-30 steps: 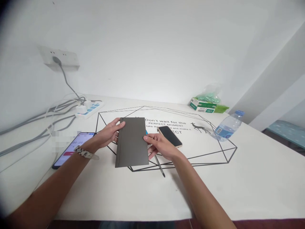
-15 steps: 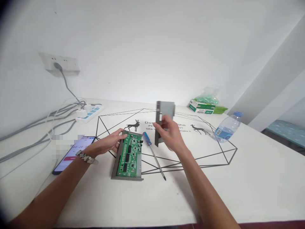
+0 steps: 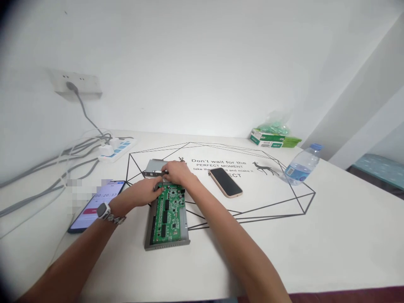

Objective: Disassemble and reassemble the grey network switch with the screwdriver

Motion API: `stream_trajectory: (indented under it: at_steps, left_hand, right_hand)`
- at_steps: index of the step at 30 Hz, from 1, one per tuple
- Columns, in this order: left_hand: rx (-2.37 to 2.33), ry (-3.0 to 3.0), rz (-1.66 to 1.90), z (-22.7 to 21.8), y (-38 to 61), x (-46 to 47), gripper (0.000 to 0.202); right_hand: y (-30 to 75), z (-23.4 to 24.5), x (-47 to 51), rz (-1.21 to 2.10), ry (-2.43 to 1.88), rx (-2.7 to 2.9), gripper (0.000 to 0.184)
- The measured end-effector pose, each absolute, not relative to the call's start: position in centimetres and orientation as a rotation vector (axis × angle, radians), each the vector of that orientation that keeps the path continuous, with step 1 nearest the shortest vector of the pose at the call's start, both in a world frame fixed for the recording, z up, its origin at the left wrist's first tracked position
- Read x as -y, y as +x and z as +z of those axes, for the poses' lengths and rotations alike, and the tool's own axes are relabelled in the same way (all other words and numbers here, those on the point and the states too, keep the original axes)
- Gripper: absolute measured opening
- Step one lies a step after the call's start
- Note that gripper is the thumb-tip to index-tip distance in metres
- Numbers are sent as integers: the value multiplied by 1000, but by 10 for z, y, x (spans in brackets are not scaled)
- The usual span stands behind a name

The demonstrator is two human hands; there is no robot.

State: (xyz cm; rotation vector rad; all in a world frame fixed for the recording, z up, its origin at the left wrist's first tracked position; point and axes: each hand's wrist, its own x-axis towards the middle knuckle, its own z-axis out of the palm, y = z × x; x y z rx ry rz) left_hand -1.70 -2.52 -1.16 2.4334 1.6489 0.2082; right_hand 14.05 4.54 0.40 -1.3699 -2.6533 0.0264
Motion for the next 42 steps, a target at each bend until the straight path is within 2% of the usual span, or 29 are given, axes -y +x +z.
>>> stream_trajectory:
  at_steps: [3,6,8,12,16,19,22,29,32,42]
  left_hand:
    - [-1688,2435,135,-15,-16,25,31]
    - [-1683,2427,125,-14,-16,26,27]
    - [-1692,2461,206,-12,-15,28,30]
    - [-1692,2587,469,-12,-3,33,41]
    - [-1407,2538,659,-20,14,36,46]
    - [-1281,2491,675,-25,17,34,44]
    - [-1256,2434,699,-27,14,29,42]
    - [-1082,2121,975,-31,18,19,35]
    - [-959,1984,1030,-27,21,20,37]
    - [-1028,1929,1127,-30,23,15,23]
  right_hand:
    - [140,-6,-44,125,-1389,2658,26]
    - [152,2,-41,200,-1460,2596,35]
    - [169,14,-40,216,-1568,2502,42]
    - [209,27,-38,346,-1915,2312,45]
    - [226,14,-36,733,-2055,2265,33]
    - [223,11,-34,817,-1943,2223,25]
    - [222,30,-28,740,-1762,2154,22]
    - [215,85,1,506,-1026,1901,27]
    - [207,93,9,517,-964,1947,27]
    - [203,100,10,546,-991,2088,25]
